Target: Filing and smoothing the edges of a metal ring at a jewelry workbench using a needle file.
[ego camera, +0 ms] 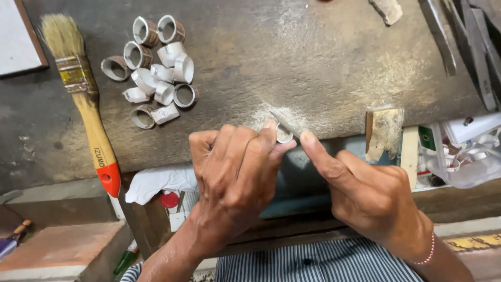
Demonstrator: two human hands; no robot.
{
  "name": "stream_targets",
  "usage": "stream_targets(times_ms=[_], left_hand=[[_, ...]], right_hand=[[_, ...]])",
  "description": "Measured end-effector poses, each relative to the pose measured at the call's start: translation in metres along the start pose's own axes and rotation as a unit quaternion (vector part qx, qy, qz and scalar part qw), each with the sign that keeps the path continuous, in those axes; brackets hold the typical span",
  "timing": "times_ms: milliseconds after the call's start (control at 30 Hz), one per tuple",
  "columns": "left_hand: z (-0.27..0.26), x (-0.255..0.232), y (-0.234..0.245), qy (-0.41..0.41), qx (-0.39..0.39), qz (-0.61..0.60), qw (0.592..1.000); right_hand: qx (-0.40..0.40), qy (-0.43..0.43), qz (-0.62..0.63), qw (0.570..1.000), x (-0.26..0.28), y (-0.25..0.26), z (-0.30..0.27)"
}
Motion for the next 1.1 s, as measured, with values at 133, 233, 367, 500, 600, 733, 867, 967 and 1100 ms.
stream_targets(times_ms=[133, 233, 367, 500, 600, 733, 867, 967, 1100], left_hand=[[0.001, 0.002, 0.0, 0.006, 0.002, -0.013, 1.0], [-0.004, 0.004, 0.0, 0.006, 0.011, -0.009, 1.0], [-0.005, 0.004, 0.0, -0.002, 0.0, -0.009, 1.0], [-0.007, 0.004, 0.001, 0.01, 0.005, -0.018, 1.0], [-0.008, 0.004, 0.003, 0.009, 0.007, -0.026, 1.0], [-0.009, 0.005, 0.002, 0.013, 0.015, -0.027, 0.999], [-0.008, 0.004, 0.002, 0.002, -0.003, -0.026, 1.0], [-0.007, 0.003, 0.001, -0.019, -0.015, -0.014, 1.0], [-0.008, 0.0, 0.0, -0.052, -0.017, -0.007, 0.998]], right_hand=[[-0.017, -0.005, 0.012, 1.0, 0.001, 0.007, 0.003], [-0.038, -0.053, 0.051, 0.997, -0.002, 0.008, -0.007], [-0.013, -0.066, 0.091, 0.994, 0.001, -0.002, -0.018], [-0.006, -0.074, 0.1, 0.992, -0.001, -0.012, -0.026], [-0.02, -0.064, 0.111, 0.992, 0.004, -0.005, -0.02], [-0.039, -0.079, 0.112, 0.99, 0.004, 0.002, -0.026], [-0.024, -0.076, 0.123, 0.989, 0.007, 0.003, -0.024], [-0.008, -0.066, 0.131, 0.989, 0.01, 0.006, -0.022], [0.015, -0.065, 0.114, 0.991, 0.009, 0.004, -0.023]])
Point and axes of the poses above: each hand's wrist, its own z-axis towards the middle knuckle, its own y-axis out of the back of the hand, x = y × z, the point moved 8 cm from there along z, towards the middle knuckle
